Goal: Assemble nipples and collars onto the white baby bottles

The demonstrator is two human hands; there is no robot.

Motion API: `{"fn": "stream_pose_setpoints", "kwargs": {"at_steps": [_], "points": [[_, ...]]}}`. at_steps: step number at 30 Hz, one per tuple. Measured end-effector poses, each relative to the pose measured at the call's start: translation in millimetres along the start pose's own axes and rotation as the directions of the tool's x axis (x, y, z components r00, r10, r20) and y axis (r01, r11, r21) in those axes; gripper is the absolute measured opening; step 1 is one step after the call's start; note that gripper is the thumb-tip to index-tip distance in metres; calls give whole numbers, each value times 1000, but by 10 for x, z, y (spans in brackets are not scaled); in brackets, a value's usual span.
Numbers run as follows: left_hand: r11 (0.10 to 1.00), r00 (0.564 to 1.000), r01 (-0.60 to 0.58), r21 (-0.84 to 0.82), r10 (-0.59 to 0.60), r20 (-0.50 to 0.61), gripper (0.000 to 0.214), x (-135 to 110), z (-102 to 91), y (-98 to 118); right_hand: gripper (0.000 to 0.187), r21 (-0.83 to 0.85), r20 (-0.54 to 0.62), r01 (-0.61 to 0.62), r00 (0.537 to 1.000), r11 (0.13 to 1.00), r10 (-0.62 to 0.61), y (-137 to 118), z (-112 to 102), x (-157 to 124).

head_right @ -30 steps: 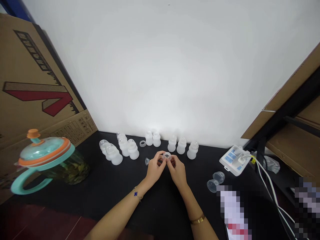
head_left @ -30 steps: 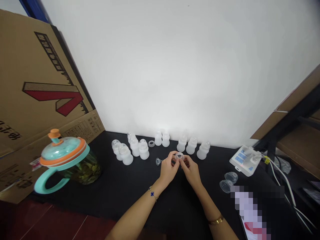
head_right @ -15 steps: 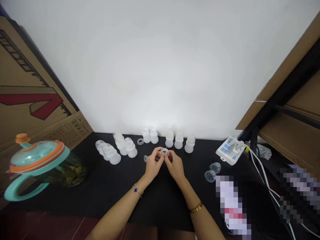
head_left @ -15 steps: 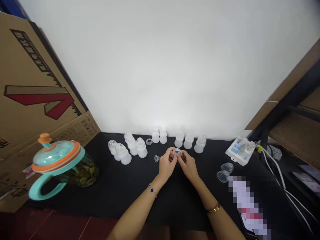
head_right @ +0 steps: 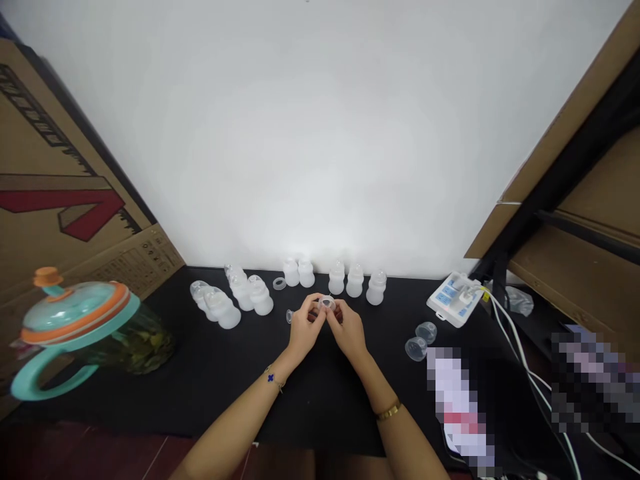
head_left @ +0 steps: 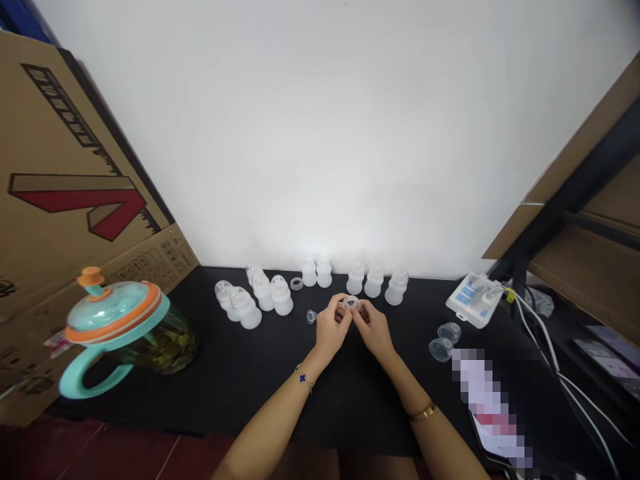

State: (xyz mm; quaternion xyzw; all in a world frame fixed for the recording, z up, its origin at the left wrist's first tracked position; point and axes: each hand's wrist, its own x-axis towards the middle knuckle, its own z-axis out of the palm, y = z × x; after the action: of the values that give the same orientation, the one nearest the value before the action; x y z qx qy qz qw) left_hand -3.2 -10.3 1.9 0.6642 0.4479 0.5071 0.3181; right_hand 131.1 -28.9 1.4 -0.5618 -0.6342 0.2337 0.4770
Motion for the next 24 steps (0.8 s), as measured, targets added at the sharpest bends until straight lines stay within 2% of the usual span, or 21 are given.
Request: {"fn": "stream_pose_setpoints", "kwargs": {"at_steps": [24], "points": [[1000, 1000, 13, 7, -13, -29, 19, -13, 16, 14, 29, -6, 18, -3, 1000, 1000, 3, -24, -26, -8]]}}
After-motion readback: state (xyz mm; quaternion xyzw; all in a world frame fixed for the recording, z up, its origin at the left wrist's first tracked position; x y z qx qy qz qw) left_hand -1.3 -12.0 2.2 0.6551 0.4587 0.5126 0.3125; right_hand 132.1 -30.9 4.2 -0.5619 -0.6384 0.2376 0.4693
